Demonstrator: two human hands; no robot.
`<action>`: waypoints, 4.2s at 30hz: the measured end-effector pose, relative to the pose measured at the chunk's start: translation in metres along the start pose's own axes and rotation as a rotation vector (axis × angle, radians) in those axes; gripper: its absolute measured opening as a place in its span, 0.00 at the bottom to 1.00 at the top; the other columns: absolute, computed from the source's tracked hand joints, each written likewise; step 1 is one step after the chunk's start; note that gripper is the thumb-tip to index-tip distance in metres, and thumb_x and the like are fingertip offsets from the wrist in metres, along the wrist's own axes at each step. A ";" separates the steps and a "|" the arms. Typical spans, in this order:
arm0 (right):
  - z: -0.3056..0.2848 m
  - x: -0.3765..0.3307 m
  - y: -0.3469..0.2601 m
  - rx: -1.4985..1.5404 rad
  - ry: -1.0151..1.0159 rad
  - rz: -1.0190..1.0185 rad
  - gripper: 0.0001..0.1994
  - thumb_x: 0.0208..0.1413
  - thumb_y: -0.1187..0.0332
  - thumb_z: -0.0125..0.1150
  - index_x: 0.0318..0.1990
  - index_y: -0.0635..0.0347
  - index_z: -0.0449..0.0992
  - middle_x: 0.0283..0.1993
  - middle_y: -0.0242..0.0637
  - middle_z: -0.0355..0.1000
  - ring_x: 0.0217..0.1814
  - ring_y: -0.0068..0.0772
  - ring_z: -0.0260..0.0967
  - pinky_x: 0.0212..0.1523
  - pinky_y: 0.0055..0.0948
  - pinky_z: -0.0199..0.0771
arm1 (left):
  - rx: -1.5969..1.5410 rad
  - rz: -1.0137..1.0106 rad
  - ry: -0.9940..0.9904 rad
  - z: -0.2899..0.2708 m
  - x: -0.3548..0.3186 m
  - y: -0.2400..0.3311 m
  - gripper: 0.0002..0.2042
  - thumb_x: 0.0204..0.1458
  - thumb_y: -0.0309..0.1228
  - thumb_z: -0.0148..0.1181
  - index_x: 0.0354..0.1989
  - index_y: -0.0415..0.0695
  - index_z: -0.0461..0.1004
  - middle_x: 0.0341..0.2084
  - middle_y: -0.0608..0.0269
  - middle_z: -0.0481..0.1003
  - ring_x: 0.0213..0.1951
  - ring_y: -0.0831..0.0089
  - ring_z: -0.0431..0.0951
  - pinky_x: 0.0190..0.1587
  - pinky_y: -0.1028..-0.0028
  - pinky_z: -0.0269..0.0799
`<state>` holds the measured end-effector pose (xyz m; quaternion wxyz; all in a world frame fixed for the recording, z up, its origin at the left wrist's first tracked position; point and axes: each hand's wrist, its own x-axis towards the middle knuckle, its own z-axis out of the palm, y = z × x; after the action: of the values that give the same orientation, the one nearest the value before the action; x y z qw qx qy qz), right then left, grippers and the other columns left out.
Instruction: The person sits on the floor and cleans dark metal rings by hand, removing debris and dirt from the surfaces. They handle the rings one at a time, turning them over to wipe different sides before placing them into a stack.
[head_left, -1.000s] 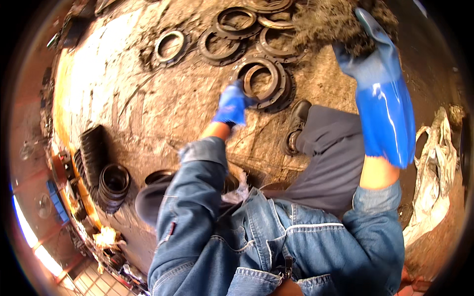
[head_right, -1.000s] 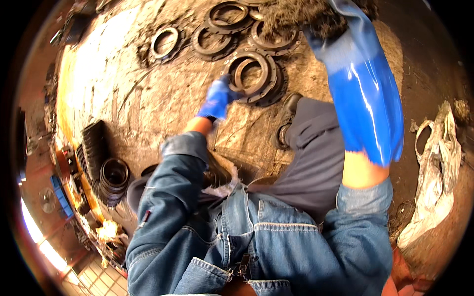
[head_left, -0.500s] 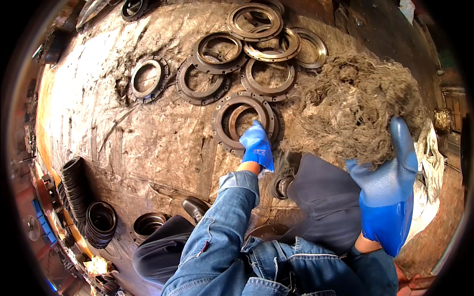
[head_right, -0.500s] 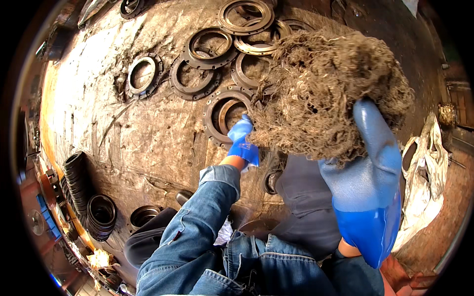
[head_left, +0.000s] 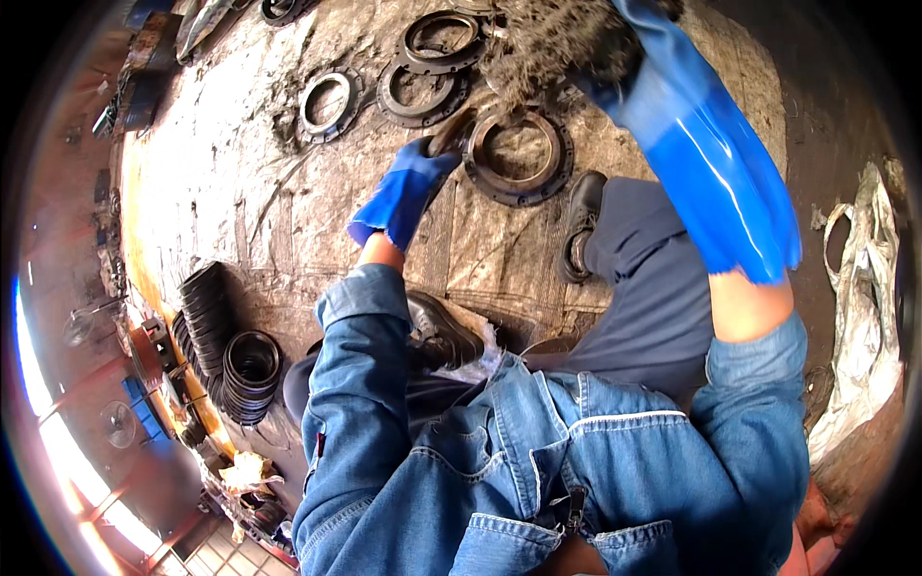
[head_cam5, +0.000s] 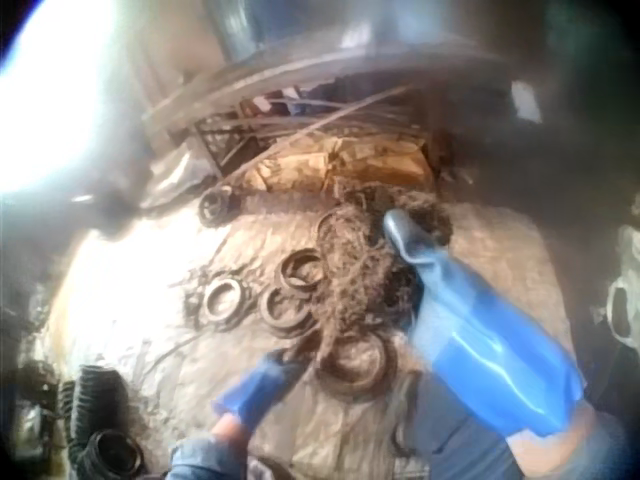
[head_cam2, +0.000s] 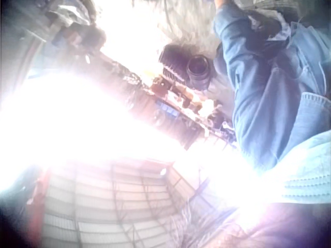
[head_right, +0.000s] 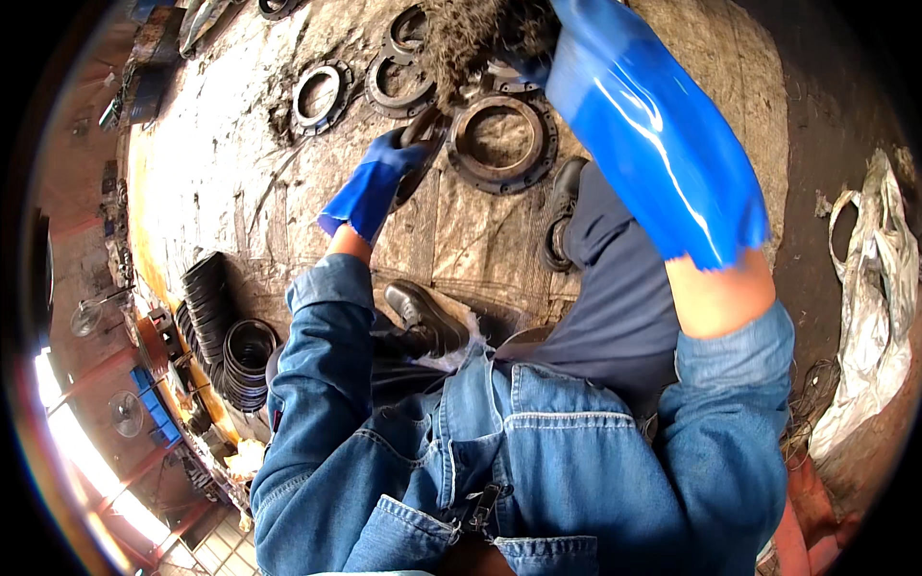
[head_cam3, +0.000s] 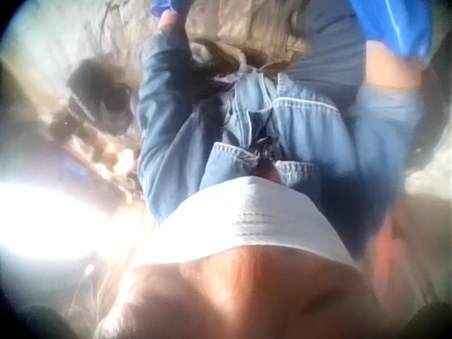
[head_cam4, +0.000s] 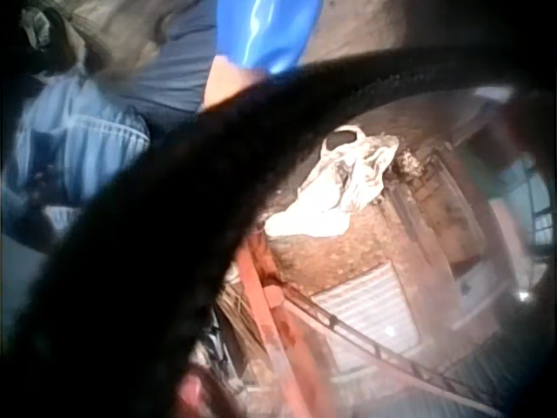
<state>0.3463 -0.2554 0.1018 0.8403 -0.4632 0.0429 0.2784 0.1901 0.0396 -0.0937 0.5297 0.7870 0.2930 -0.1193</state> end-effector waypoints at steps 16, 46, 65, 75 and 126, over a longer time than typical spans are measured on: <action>-0.008 0.064 0.278 -0.009 0.353 0.843 0.19 0.71 0.69 0.51 0.66 0.64 0.66 0.64 0.53 0.67 0.57 0.46 0.76 0.48 0.40 0.82 | -0.470 -0.150 0.482 0.005 -0.112 -0.098 0.35 0.64 0.60 0.53 0.59 0.33 0.72 0.47 0.50 0.81 0.43 0.64 0.81 0.45 0.67 0.74; 0.034 0.021 0.394 -1.226 -0.755 0.908 0.21 0.52 0.61 0.72 0.49 0.64 0.82 0.42 0.43 0.82 0.42 0.38 0.79 0.41 0.36 0.79 | -0.491 -0.217 0.646 -0.037 -0.076 -0.154 0.25 0.67 0.51 0.55 0.49 0.36 0.76 0.37 0.57 0.83 0.32 0.70 0.83 0.30 0.72 0.76; 0.053 0.054 0.428 0.083 -0.244 0.621 0.21 0.68 0.59 0.51 0.63 0.60 0.72 0.61 0.45 0.75 0.64 0.35 0.70 0.66 0.36 0.65 | 0.050 -0.292 0.724 -0.038 -0.065 -0.162 0.29 0.68 0.51 0.44 0.32 0.32 0.75 0.27 0.38 0.76 0.29 0.49 0.71 0.35 0.53 0.65; 0.016 0.035 0.454 -0.454 -0.893 0.708 0.11 0.64 0.73 0.53 0.50 0.61 0.79 0.50 0.42 0.80 0.48 0.39 0.79 0.58 0.36 0.78 | -0.301 -0.329 0.628 -0.044 -0.068 -0.155 0.34 0.67 0.62 0.45 0.50 0.37 0.80 0.37 0.57 0.83 0.34 0.71 0.80 0.39 0.70 0.77; 0.048 -0.061 0.258 -0.425 0.046 0.337 0.20 0.57 0.79 0.61 0.58 0.71 0.70 0.46 0.49 0.78 0.43 0.35 0.77 0.41 0.29 0.80 | 0.320 -0.020 0.441 0.073 -0.125 -0.106 0.36 0.49 0.42 0.69 0.69 0.48 0.66 0.45 0.45 0.82 0.48 0.48 0.82 0.51 0.58 0.78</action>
<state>0.1548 -0.1362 -0.0456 0.6649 -0.6217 0.0788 0.4064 0.0369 -0.0397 -0.1424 0.3210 0.8647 0.3863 0.0051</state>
